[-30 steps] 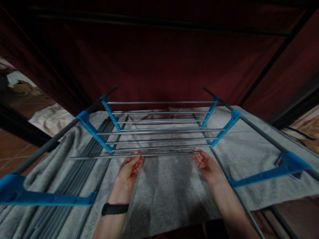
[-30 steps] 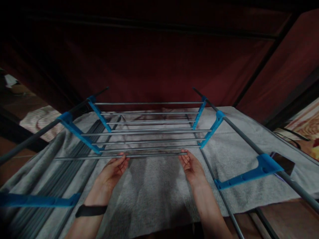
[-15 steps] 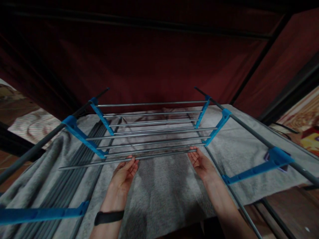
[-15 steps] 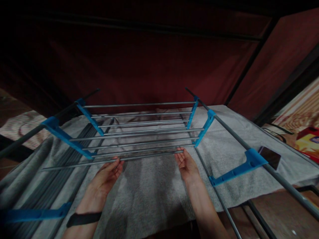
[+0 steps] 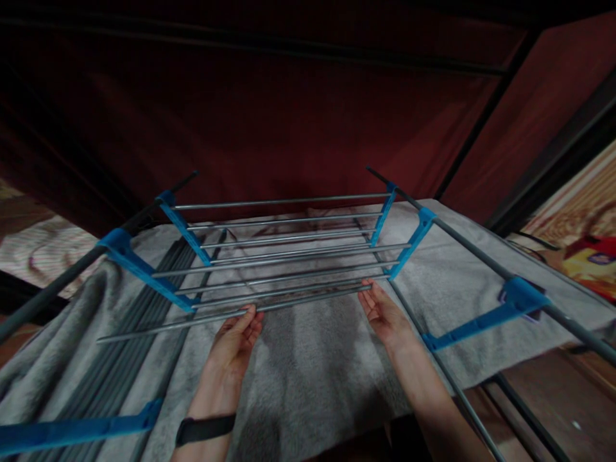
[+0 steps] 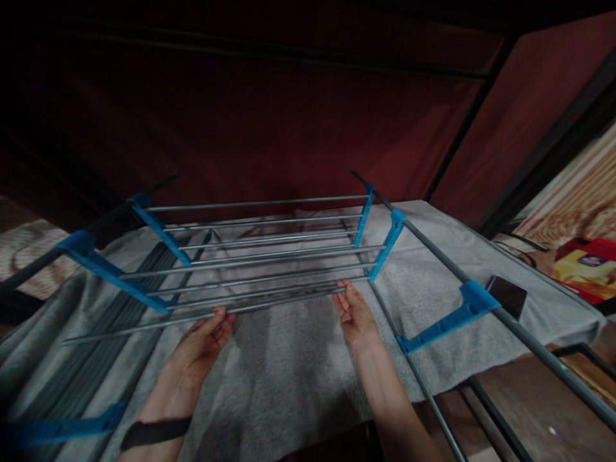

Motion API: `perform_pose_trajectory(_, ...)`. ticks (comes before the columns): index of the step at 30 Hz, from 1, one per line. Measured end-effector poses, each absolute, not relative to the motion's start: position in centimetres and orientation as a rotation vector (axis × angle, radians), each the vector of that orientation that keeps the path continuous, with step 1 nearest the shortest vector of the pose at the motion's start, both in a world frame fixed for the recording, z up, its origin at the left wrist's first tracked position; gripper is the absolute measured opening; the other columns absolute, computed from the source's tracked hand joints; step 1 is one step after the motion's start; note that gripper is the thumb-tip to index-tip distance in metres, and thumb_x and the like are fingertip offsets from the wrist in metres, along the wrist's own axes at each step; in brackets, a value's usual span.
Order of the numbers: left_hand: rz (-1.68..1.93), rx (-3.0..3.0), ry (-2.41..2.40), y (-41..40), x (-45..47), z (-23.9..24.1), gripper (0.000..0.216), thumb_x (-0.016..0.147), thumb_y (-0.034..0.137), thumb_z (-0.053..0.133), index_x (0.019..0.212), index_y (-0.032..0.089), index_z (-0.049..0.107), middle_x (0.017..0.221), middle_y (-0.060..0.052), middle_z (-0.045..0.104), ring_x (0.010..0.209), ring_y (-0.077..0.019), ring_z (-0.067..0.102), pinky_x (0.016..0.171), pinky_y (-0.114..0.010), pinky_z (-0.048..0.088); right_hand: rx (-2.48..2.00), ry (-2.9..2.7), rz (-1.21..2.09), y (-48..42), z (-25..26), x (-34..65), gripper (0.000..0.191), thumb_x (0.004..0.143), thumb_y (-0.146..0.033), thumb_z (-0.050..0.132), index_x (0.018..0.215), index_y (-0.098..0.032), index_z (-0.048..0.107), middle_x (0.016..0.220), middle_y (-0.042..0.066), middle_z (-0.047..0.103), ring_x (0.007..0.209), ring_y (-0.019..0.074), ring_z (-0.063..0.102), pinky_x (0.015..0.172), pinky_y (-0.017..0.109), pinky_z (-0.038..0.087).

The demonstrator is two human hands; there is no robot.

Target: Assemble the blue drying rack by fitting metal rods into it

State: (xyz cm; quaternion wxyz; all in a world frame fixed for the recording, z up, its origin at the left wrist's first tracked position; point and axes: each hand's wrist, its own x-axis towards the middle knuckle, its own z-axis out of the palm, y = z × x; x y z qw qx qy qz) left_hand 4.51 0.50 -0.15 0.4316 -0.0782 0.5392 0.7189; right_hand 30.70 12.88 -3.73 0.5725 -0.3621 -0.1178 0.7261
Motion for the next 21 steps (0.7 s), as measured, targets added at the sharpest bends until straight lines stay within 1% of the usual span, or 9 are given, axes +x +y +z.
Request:
perform_pose_trajectory(3,1.795,-0.199,1.338,0.6,4.5,-0.4,0.025,0.082,-0.004,0.061,0.064,0.013,0.058,0.064,0.000,0.067,0.060,-0.0111,0.069,0.054,-0.017,0.054,-0.869,-0.270,1.710,12.9,-3.7,30.6,0.011,0.081,-0.015,0.071,0.091,-0.019,0.068,0.091,0.000,0.074,0.085,0.0099,0.070,0.082,0.023,0.059)
perform_pose_trajectory(6,1.790,-0.175,1.325,0.5,4.3,-0.6,0.021,0.081,-0.006,0.060,0.071,0.013,0.063,0.065,0.000,0.068,0.060,-0.0110,0.069,0.054,-0.017,0.055,-0.880,-0.221,1.736,13.1,-3.4,30.7,0.005,0.087,-0.018,0.064,0.091,-0.019,0.067,0.089,0.000,0.073,0.083,0.0100,0.070,0.080,0.023,0.059)
perform_pose_trajectory(7,1.783,-0.166,1.320,0.5,4.2,-0.7,0.021,0.080,-0.006,0.060,0.073,0.013,0.064,0.065,0.000,0.068,0.059,-0.0109,0.068,0.054,-0.017,0.055,-0.880,-0.191,1.750,13.1,-3.3,30.8,0.007,0.090,-0.019,0.059,0.091,-0.019,0.066,0.089,0.001,0.073,0.081,0.0103,0.070,0.078,0.024,0.059)
perform_pose_trajectory(9,1.773,-0.152,1.316,0.5,4.0,-0.8,0.021,0.080,-0.007,0.059,0.074,0.012,0.065,0.065,-0.001,0.067,0.058,-0.0108,0.068,0.054,-0.017,0.055,-0.892,-0.114,1.778,13.3,-3.0,31.0,0.018,0.095,-0.022,0.048,0.090,-0.018,0.065,0.084,0.001,0.072,0.076,0.0110,0.069,0.073,0.026,0.060)
perform_pose_trajectory(11,1.749,-0.127,1.315,0.5,3.8,-0.8,0.021,0.080,-0.007,0.058,0.074,0.012,0.065,0.065,-0.001,0.067,0.059,-0.0113,0.068,0.054,-0.017,0.055,-0.918,-0.040,1.805,13.4,-2.7,31.1,0.025,0.098,-0.023,0.041,0.089,-0.017,0.064,0.077,0.001,0.070,0.068,0.0107,0.067,0.067,0.026,0.059)
perform_pose_trajectory(13,1.724,-0.105,1.319,0.4,3.7,-0.8,0.021,0.080,-0.007,0.058,0.075,0.012,0.066,0.066,-0.002,0.067,0.060,-0.0118,0.068,0.054,-0.017,0.056,-0.917,0.007,1.829,13.4,-2.5,31.2,0.026,0.098,-0.022,0.040,0.088,-0.017,0.063,0.071,0.000,0.068,0.061,0.0095,0.064,0.062,0.024,0.057)
perform_pose_trajectory(15,1.706,-0.097,1.330,0.4,3.7,-0.6,0.021,0.080,-0.007,0.057,0.075,0.011,0.066,0.066,-0.002,0.067,0.060,-0.0119,0.068,0.054,-0.017,0.056,-0.869,0.034,1.855,13.3,-2.4,31.2,0.024,0.097,-0.021,0.041,0.088,-0.017,0.063,0.069,-0.001,0.066,0.058,0.0085,0.062,0.061,0.022,0.055)
perform_pose_trajectory(21,1.740,-0.136,1.346,0.2,3.5,0.1,0.024,0.082,-0.007,0.054,0.072,0.011,0.065,0.066,-0.003,0.066,0.060,-0.0106,0.066,0.058,-0.019,0.058,-0.707,0.094,1.994,13.1,-1.7,31.5,0.020,0.094,-0.018,0.041,0.092,-0.016,0.061,0.072,0.000,0.063,0.058,0.0081,0.059,0.057,0.019,0.053)
